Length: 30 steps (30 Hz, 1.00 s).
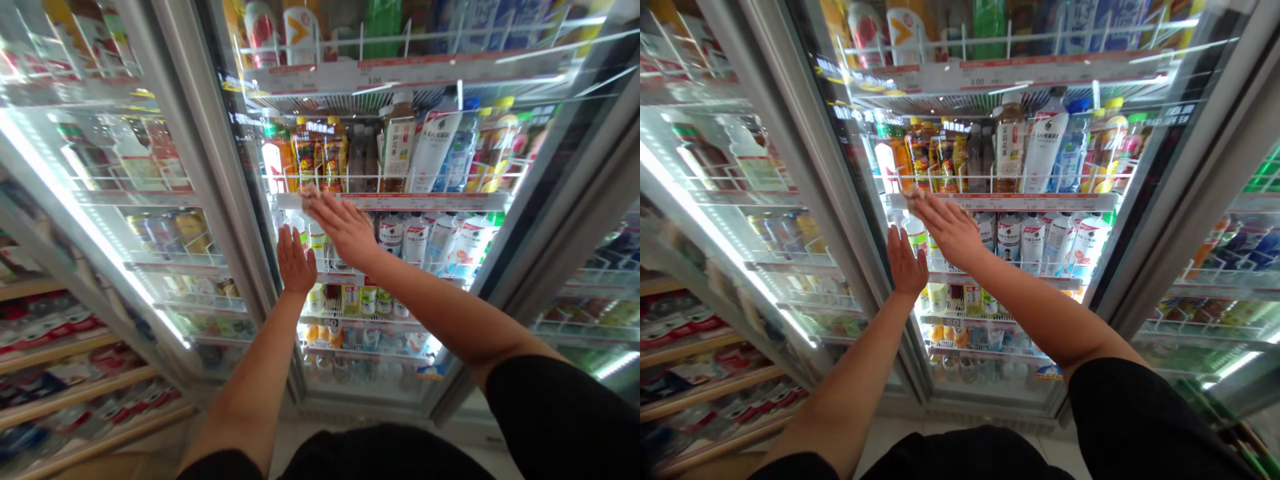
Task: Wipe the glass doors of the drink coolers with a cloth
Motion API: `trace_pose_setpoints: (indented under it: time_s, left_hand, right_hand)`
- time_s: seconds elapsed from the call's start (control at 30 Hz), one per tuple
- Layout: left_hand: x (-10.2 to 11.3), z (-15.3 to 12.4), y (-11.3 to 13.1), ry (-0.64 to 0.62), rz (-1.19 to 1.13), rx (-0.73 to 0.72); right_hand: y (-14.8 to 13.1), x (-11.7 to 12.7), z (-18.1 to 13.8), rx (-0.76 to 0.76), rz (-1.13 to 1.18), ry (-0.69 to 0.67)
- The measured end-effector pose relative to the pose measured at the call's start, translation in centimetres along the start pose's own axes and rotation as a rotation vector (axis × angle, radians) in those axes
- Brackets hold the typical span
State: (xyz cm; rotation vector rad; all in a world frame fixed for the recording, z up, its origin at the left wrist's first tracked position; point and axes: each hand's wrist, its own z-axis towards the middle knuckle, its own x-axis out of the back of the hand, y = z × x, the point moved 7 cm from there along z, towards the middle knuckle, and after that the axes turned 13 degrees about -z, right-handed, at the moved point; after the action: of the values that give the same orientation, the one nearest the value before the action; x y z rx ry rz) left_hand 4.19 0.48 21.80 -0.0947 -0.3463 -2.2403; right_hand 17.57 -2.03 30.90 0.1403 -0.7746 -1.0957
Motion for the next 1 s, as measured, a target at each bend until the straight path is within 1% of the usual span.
trace_pose_setpoints:
  time_s: [0.07,0.1,0.13,0.17,0.27,0.3,0.33,0.37,0.43,0.47,0.5,0.53,0.67,0.7,0.73,0.83,0.87,0.9,1.0]
  left_hand:
    - [0.1,-0.8,-0.7,0.007,0.02,0.022]
    - [0.1,-1.1,-1.0,0.012,0.033,0.026]
    - [0.1,-1.4,-1.1,0.02,0.046,0.029]
    - [0.1,-1.6,-1.1,0.032,0.055,0.035]
    - [0.0,-1.9,-1.2,0.062,0.052,0.073]
    - [0.0,-1.9,-1.2,0.061,0.04,0.09]
    - [0.0,-1.9,-1.3,0.056,0.027,0.105]
    - [0.0,-2.0,-1.4,0.05,0.017,0.117]
    - [0.0,-2.0,-1.6,0.045,0.008,0.125]
    - [0.0,-2.0,-1.7,0.047,0.007,0.122]
    - [0.1,-2.1,-1.7,0.051,0.006,0.116]
    - [0.1,-2.1,-1.7,0.055,0.005,0.113]
    - [0.3,-2.0,-1.7,0.055,0.001,0.111]
    - [0.3,-2.0,-1.6,0.051,0.006,0.11]
    - [0.3,-1.9,-1.6,0.048,0.016,0.105]
    - [0.4,-1.9,-1.5,0.044,0.052,0.088]
    - [0.3,-1.9,-1.5,0.043,0.056,0.085]
    - [0.3,-1.9,-1.5,0.044,0.053,0.084]
    - [0.3,-2.0,-1.6,0.05,0.029,0.08]
  right_hand:
    - [-1.9,-1.0,-1.2,0.136,0.028,-0.065]
    - [-2.5,-1.3,-1.4,0.181,0.039,-0.088]
    - [-2.7,-1.4,-1.4,0.196,0.047,-0.099]
    - [-2.6,-1.2,-1.0,0.176,0.049,-0.095]
    - [-1.2,-0.3,0.9,-0.008,0.038,-0.016]
    - [-1.2,-0.3,1.4,-0.037,0.045,-0.002]
    - [-1.6,-0.4,1.7,-0.029,0.06,-0.004]
    - [-2.3,-0.8,1.9,0.013,0.08,-0.021]
    - [-3.9,-1.5,2.1,0.142,0.115,-0.078]
    - [-4.4,-1.6,2.2,0.187,0.117,-0.1]
    - [-4.4,-1.6,2.5,0.198,0.106,-0.109]
    - [-4.0,-1.3,2.9,0.172,0.084,-0.103]
    - [-1.1,0.6,4.3,-0.042,-0.016,-0.026]
    - [-0.8,0.7,4.3,-0.045,-0.026,-0.033]
    - [-1.0,0.7,4.1,-0.012,-0.03,-0.056]
    - [-1.6,0.4,3.5,0.156,-0.032,-0.127]
    - [-1.2,0.6,3.4,0.16,-0.038,-0.118]
    - [-0.2,1.1,3.5,0.117,-0.047,-0.086]
    - [3.6,2.8,3.4,-0.138,-0.066,0.076]
